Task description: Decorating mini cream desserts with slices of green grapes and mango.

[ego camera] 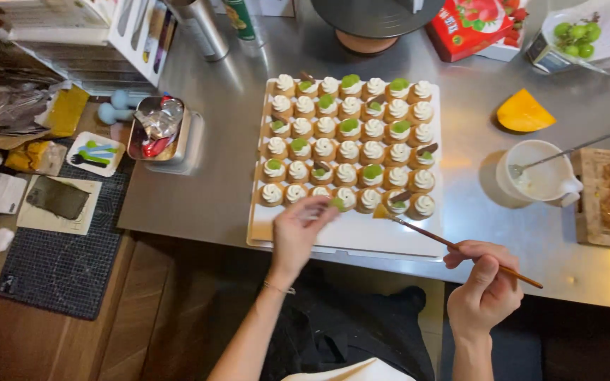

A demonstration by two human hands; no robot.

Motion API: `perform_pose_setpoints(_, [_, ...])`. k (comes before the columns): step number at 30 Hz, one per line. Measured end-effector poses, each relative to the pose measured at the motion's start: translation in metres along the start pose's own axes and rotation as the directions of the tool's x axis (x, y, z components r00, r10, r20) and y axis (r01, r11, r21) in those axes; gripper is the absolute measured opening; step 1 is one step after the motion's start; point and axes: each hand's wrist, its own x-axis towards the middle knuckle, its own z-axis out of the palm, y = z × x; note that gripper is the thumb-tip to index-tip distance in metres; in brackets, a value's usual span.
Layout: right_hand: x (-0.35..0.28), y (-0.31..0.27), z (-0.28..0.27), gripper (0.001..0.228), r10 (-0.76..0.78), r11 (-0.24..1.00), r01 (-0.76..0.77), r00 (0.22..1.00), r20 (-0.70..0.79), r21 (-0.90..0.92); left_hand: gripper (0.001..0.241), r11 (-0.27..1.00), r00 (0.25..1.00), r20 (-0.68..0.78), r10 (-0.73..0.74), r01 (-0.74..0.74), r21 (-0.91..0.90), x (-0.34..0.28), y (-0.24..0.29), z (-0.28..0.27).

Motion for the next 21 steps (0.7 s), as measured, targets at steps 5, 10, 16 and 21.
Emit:
perform_pose_setpoints(5, [-0.016,-0.004,0.025,0.036,0.052,0.999,-0.051,0.996,-0.078,0.020,0.019,0.889,0.960,-0.088,0.265,-0.208,0.408,0.066,0.013,-0.110])
perform_pose_setpoints(10, [-0.024,-0.008,0.025,0.037,0.099,0.995,-0.096,0.987,-0.129,0.028,0.017,0.730,0.927,0.044,0.372,-0.321,0.604,0.098,-0.016,-0.136])
perform_pose_setpoints(16, [-0.034,-0.004,0.010,0.039,0.097,0.994,-0.103,0.973,-0.210,-0.019,0.016,0.643,0.919,-0.003,0.395,-0.274,0.715,0.102,-0.027,-0.139])
perform_pose_setpoints(21, [-0.038,-0.008,0.004,0.041,0.093,0.990,-0.116,0.962,-0.258,-0.075,0.017,0.614,0.922,-0.007,0.387,-0.252,0.748,0.102,-0.030,-0.141])
